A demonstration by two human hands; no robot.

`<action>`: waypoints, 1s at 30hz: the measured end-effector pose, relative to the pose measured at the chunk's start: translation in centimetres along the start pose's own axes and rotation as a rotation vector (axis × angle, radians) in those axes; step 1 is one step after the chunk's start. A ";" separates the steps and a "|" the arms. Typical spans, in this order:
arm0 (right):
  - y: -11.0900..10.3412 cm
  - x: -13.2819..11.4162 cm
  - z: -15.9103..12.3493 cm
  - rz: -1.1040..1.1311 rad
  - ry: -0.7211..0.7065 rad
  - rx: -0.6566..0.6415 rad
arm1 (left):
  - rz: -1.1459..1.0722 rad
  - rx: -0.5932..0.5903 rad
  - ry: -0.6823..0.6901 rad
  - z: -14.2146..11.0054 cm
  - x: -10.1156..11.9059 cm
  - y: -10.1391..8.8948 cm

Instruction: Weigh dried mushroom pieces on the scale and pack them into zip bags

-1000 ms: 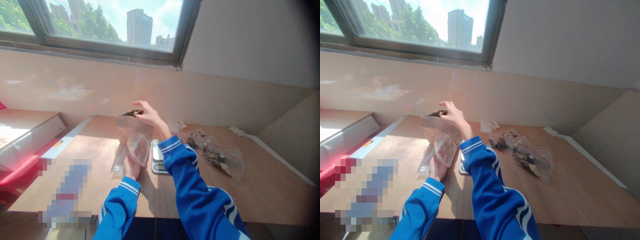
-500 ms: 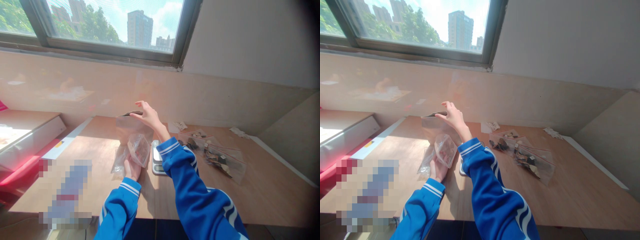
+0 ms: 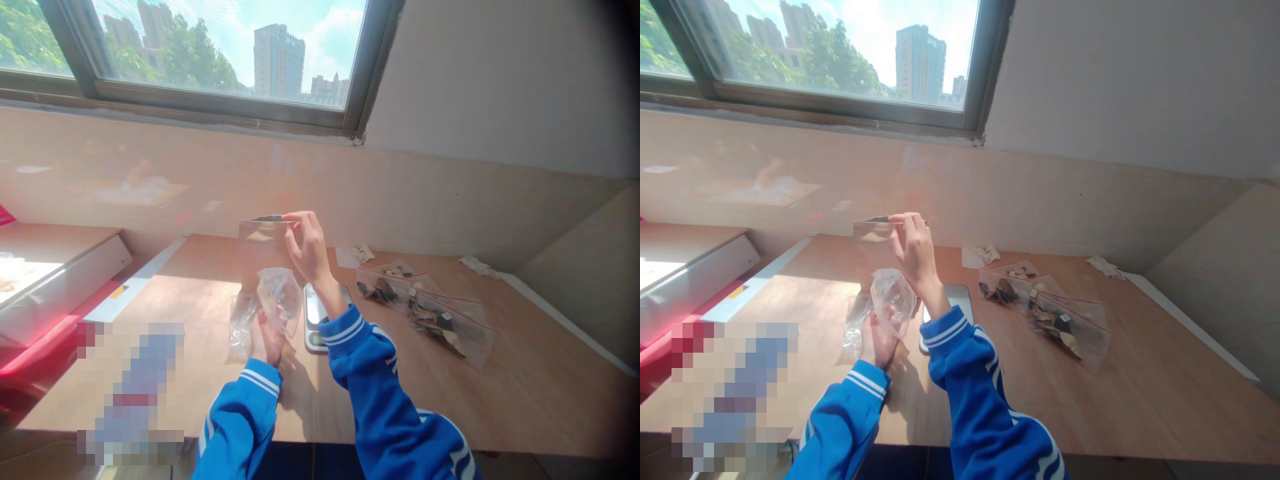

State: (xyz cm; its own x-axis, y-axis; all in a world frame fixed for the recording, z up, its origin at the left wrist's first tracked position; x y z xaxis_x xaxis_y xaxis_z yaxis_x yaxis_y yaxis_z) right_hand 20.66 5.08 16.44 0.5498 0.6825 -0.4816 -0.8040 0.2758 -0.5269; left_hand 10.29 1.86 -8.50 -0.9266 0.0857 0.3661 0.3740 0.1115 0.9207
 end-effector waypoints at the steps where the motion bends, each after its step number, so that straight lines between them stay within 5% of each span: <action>1: -0.2 0.5 -1.2 0.026 0.062 0.039 | 0.002 0.004 -0.005 -0.1 -0.1 0.2; 8: 2.5 4.7 -8.6 0.207 0.416 -0.264 | 0.090 -0.090 -0.023 -0.7 -0.3 2.1; 13: 0.2 6.8 -10.1 0.340 0.516 -0.176 | 0.182 -0.174 0.003 -1.4 0.2 3.0; 18: -2.6 7.3 -10.8 0.344 0.497 -0.072 | 0.452 -0.407 -0.087 -2.3 -0.4 4.7; 24: -3.0 6.8 -12.1 0.355 0.469 -0.139 | 0.894 -0.330 -0.152 -3.4 0.3 6.2; 30: -1.7 5.5 -12.5 0.383 0.430 -0.218 | 1.005 -0.346 -0.020 -2.9 1.3 9.3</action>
State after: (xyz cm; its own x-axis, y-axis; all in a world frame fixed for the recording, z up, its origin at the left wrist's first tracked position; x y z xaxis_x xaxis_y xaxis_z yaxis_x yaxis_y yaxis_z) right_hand 27.86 -0.05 5.91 0.3103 0.3588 -0.8803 -0.9224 -0.1106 -0.3702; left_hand 12.49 0.15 0.92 -0.1961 -0.0015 0.9806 0.9332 -0.3072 0.1862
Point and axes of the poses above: each hand's wrist, its own z-axis towards the middle knuckle, its own y-axis out of the palm, x = y × z, the point moved 7 cm from there along z, towards the middle knuckle, and after that the axes turned 14 degrees about -x, right-handed, at the moved point
